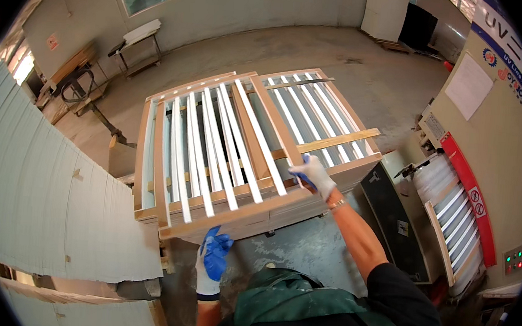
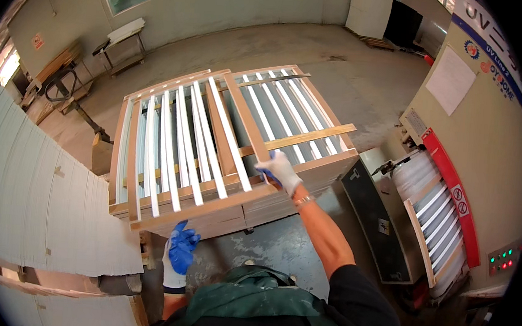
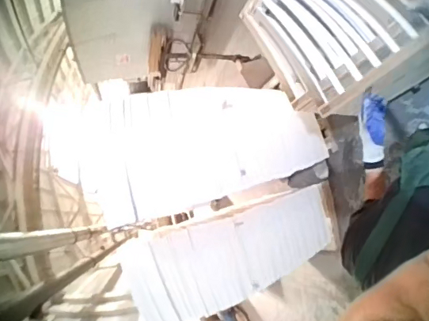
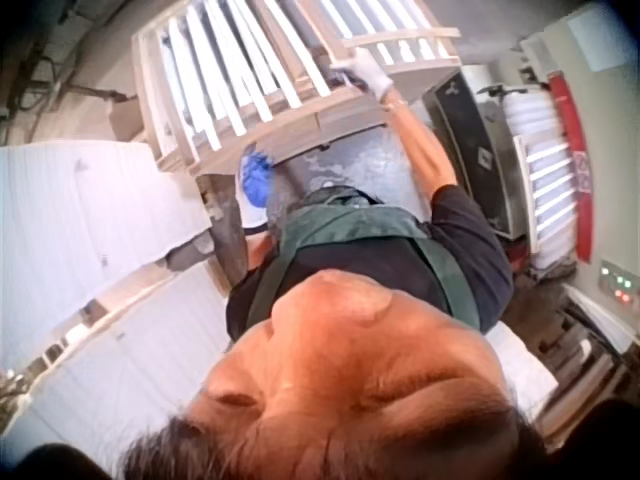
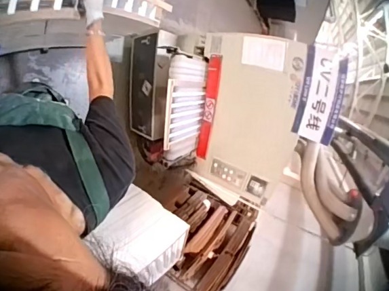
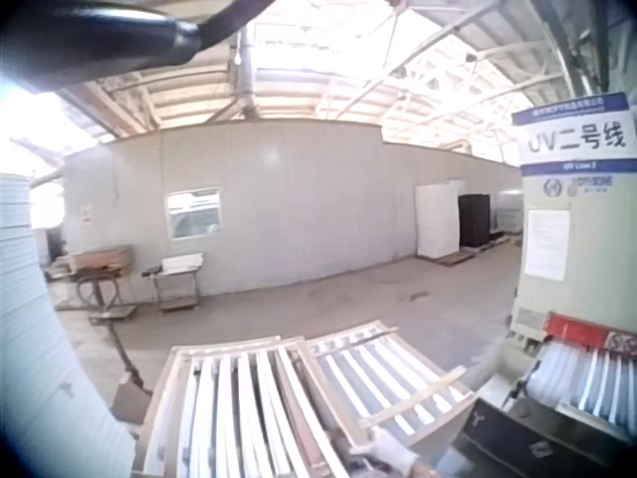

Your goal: The person repeatedly picks up wooden slatted frames from a stack and feeds them into a UV coating machine. The person handles each frame individually, placing it onto the machine's rollers, and then retrieves it after processing to place it on a separate stack. The task involves continuous pick-and-place handling of the frames.

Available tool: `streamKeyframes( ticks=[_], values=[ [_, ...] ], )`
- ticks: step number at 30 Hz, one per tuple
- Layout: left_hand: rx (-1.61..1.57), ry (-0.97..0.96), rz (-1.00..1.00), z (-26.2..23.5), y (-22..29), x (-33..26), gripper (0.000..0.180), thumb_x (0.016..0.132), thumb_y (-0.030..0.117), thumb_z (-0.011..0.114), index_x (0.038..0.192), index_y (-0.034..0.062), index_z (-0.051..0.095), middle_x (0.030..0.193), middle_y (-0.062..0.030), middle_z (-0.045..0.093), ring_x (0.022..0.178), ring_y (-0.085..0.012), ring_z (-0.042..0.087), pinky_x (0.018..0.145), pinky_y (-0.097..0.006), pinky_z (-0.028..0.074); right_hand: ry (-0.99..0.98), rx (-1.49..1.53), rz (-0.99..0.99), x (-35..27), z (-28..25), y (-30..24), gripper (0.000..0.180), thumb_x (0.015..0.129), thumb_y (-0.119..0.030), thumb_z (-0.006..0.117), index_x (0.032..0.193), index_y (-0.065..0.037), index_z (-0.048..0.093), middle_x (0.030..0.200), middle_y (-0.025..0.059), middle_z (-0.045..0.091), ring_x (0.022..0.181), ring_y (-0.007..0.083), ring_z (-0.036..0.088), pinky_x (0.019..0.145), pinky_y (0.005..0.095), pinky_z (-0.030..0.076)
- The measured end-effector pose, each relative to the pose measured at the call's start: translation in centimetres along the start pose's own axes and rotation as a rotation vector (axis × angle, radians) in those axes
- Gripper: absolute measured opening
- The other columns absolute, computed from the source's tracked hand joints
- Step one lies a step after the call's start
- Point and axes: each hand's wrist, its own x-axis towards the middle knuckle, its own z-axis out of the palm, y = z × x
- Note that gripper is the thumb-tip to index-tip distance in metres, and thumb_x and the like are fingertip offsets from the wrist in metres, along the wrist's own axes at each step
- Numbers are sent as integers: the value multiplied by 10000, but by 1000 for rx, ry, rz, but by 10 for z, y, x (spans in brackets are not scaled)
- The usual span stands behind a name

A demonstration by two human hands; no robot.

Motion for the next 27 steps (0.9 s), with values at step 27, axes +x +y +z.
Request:
streamKeyframes(
  ticks=[27],
  values=[
    [390,-1012,-925,239,-161,-29,480,1015,349,588,1256,-66,607,984,-58,660,896,-119,609,820,-259,497,1544,33,216,-558,-90,142,264,712,-2,780,946,31,660,774,59,664,610,123,638,570,294,552]
  ],
)
